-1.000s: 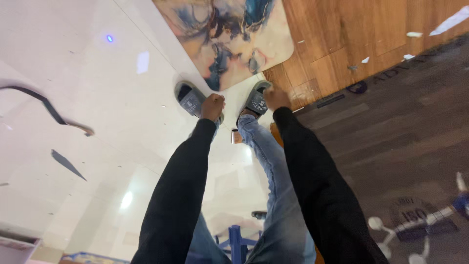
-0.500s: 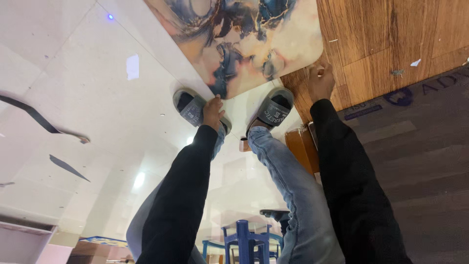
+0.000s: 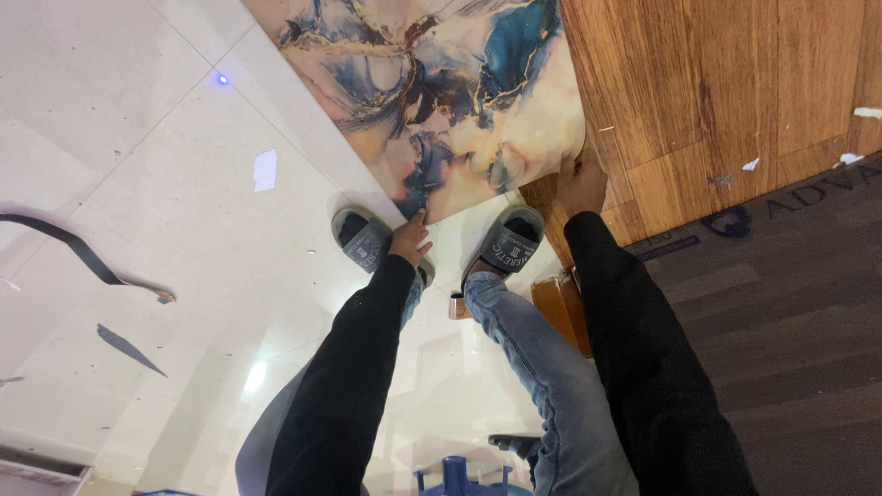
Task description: The person picks up a brown floor mat and a patterned floor mat from a bedroom, carries them together through a hallway and down a flight of stairs, then brings them back up and returns them to the bedroom floor.
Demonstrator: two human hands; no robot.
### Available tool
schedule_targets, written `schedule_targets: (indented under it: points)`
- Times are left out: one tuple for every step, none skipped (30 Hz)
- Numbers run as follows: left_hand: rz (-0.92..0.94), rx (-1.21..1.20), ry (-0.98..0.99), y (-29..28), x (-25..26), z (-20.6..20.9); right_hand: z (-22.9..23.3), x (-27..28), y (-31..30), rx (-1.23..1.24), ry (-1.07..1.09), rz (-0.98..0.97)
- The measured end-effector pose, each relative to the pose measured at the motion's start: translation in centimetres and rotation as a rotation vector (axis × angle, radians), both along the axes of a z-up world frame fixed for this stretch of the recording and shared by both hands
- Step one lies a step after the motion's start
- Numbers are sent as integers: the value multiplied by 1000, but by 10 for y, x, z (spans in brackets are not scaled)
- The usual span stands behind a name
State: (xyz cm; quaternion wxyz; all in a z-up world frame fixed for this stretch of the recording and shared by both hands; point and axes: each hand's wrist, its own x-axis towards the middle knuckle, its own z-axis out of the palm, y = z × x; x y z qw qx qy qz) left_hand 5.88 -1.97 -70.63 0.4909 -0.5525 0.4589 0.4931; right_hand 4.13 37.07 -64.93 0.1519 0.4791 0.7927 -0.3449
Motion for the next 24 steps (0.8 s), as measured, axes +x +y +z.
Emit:
schedule_targets:
  points:
    - [2,2,4,4,2,1,4,-1,-1,0,7,79]
    - [67,-21,-2,10,3,1,6,-5,-1,1,16,158]
    - [132,-44,-8,15,2,-1,7,-10,-3,6,21,160]
    - [135,-38,-7,19,1,-1,9,-13,-6,-10,-13,147]
    - [294,-106,-37,23,0,-2,13,-16,-9,-26,-47,134]
    - [452,-170,-69,27,-1,-3,17,-19,-11,-17,-46,135]
    - [453,-162,-69,29,-3,-4,21,-22,-15,-24,-37,133]
    - [450,-234,-41,32,-4,-5,28,-25,-20,-30,-34,132]
    - [445,-307,-14,35,-5,-6,36,-28,-24,-21,-38,136]
    - [448,-302,-17,37,-8,-7,43,-33,-28,-68,-59,129]
    - [329,-322,-36,38,-13,-7,51,-37,-29,-114,-81,122]
    - [207,-350,-57,34,-15,-2,60,-37,-31,-118,-87,123]
    - [207,-354,-63,35,-16,4,67,-39,-33,-99,-27,143]
    - [161,-321,26,36,-19,10,74,-40,-37,-84,35,160]
    - [113,-287,114,35,-19,19,83,-40,-41,-90,31,158]
    - [112,-286,119,34,-20,26,89,-42,-41,-94,-63,153]
    - [92,-235,190,32,-21,34,96,-43,-42,-98,-157,148]
    - [75,-180,266,33,-27,40,103,-46,-41,-95,-146,149]
    - [78,-178,277,34,-33,47,112,-47,-42,-130,-165,126]
    - [-4,-123,329,35,-37,57,120,-48,-44,-167,-187,103]
    - [-85,-68,382,35,-42,67,127,-51,-47,-166,-180,105]
    - [-83,-67,386,34,-47,78,134,-52,-48,-177,-162,123]
    - [-454,-156,522,30,-52,90,142,-53,-50,-189,-145,141]
    - [-827,-245,651,29,-58,102,149,-56,-52,-184,-140,143]
